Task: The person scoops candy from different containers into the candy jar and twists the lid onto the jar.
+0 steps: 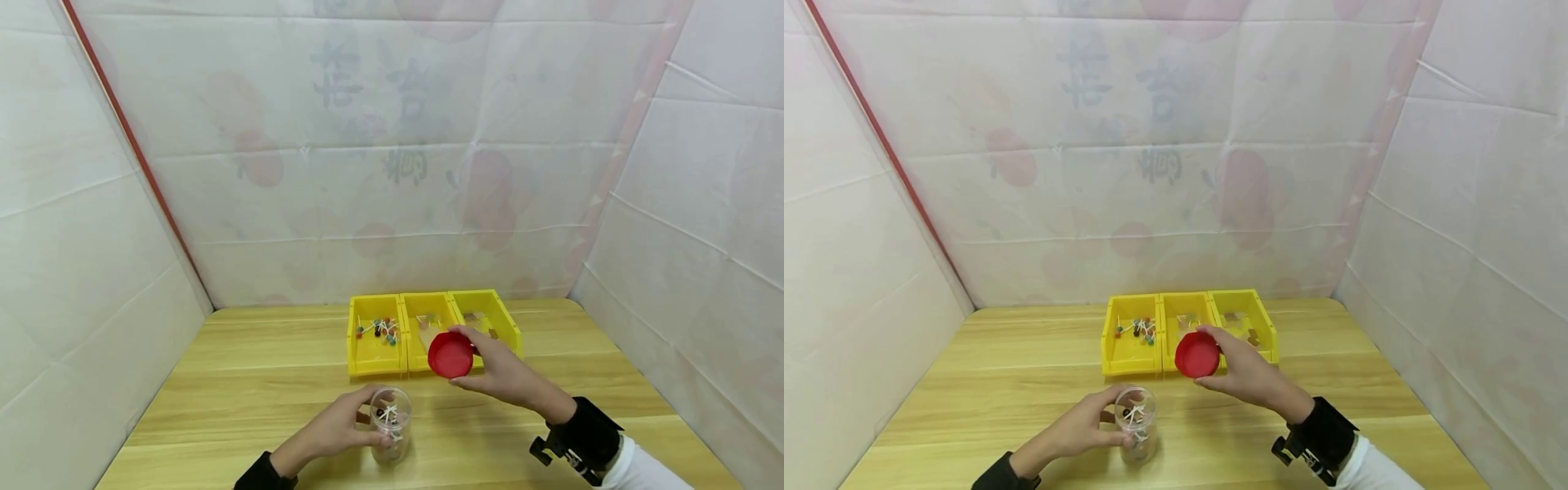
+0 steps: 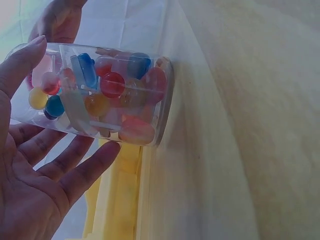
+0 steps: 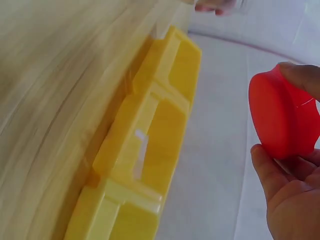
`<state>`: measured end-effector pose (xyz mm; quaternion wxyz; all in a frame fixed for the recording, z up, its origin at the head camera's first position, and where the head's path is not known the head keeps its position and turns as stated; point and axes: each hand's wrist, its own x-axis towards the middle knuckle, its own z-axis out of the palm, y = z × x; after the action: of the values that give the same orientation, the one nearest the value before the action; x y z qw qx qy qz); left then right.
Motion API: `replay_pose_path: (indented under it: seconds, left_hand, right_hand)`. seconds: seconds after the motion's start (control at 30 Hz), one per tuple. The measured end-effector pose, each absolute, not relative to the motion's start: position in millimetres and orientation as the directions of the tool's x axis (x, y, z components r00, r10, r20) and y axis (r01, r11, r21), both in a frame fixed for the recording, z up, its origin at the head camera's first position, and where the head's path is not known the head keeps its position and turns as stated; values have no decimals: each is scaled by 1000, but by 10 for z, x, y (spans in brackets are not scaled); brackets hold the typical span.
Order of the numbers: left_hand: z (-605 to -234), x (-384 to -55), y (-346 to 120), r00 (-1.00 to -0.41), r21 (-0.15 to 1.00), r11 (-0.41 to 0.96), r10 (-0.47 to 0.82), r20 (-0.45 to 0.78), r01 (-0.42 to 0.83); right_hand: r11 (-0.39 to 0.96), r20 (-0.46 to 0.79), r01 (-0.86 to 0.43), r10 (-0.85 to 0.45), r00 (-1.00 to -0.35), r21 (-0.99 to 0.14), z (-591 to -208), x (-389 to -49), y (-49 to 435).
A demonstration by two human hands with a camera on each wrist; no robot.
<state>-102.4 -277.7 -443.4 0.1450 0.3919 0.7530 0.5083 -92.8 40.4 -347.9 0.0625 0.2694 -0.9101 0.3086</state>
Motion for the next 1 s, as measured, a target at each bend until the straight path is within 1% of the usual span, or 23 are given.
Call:
replay_pose_path:
  seconds: [0.13, 0.4, 0.5, 0.67, 0.83, 1.0]
  left_hand:
    - [-4441, -1021, -2774, -653, 883, 174, 737, 176, 435]
    - [-4442, -1027, -2756, -645, 888, 167, 745, 171, 428]
    - [-4442, -1025, -2753, -645, 893, 173, 748, 156, 416]
    - [-4443, -1021, -2744, -656, 892, 192, 741, 142, 410]
    - [-4429, -1019, -2743, -660, 894, 197, 739, 134, 402]
    - [-4421, -1019, -2745, -657, 895, 193, 741, 136, 403]
  right_hand:
    - [643, 274, -585, -523, -807, -495, -3471, -898, 287]
    - [629, 227, -682, -651, -724, -373, -3472, -881, 111]
    - [630, 193, -688, -671, -716, -362, -3444, -864, 55]
    - [619, 160, -688, -689, -707, -377, -3377, -841, -24]
    - [625, 152, -709, -706, -692, -327, -3318, -839, -83]
    - [642, 101, -714, -719, -687, -280, -3247, -832, -129]
